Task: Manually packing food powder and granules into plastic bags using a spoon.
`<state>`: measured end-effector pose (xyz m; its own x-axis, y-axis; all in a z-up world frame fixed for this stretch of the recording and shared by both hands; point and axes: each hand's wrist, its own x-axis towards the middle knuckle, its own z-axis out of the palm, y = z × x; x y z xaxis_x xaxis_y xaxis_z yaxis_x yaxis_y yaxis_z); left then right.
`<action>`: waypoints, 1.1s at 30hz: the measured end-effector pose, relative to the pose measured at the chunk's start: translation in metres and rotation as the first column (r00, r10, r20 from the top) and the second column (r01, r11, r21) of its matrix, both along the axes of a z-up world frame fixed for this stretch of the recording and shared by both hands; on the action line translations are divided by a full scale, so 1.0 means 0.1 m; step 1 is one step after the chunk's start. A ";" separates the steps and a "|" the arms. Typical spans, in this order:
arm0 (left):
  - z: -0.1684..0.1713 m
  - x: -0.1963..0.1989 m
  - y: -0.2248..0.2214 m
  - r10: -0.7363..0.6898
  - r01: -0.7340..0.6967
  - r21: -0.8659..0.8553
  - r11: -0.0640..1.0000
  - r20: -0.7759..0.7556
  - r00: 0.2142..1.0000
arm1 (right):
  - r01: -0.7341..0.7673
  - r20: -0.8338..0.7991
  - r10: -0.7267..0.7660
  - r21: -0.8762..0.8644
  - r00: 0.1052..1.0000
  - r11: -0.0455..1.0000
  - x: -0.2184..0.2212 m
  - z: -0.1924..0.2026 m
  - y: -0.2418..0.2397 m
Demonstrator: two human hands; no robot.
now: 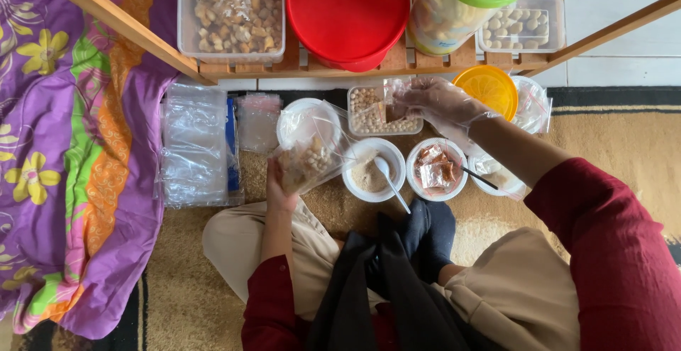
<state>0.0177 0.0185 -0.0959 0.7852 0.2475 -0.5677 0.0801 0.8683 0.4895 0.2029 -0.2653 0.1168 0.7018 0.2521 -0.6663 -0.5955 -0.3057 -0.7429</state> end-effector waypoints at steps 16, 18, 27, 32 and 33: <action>-0.27 0.00 0.04 0.052 -0.046 0.048 0.998 -0.148 0.988 | 0.095 0.583 0.162 -0.384 0.796 0.918 0.34 -0.58 -1.49; -0.25 -0.02 0.02 0.061 -0.055 0.039 0.998 -0.159 0.985 | 0.162 0.599 0.274 -0.572 0.752 0.804 0.22 -0.75 -1.57; -0.18 0.01 -0.02 0.076 -0.071 0.032 0.997 -0.212 0.974 | -0.033 0.657 0.504 -0.590 0.561 0.807 -0.12 -0.83 -1.62; -0.14 -0.01 -0.04 0.075 -0.070 0.031 0.997 -0.235 0.969 | -0.091 0.699 0.469 -0.506 0.540 0.858 -0.08 -1.15 -1.73; -0.11 -0.02 -0.05 0.082 -0.075 0.038 0.996 -0.240 0.967 | -0.099 0.691 0.456 -0.491 0.561 0.866 -0.09 -1.17 -1.73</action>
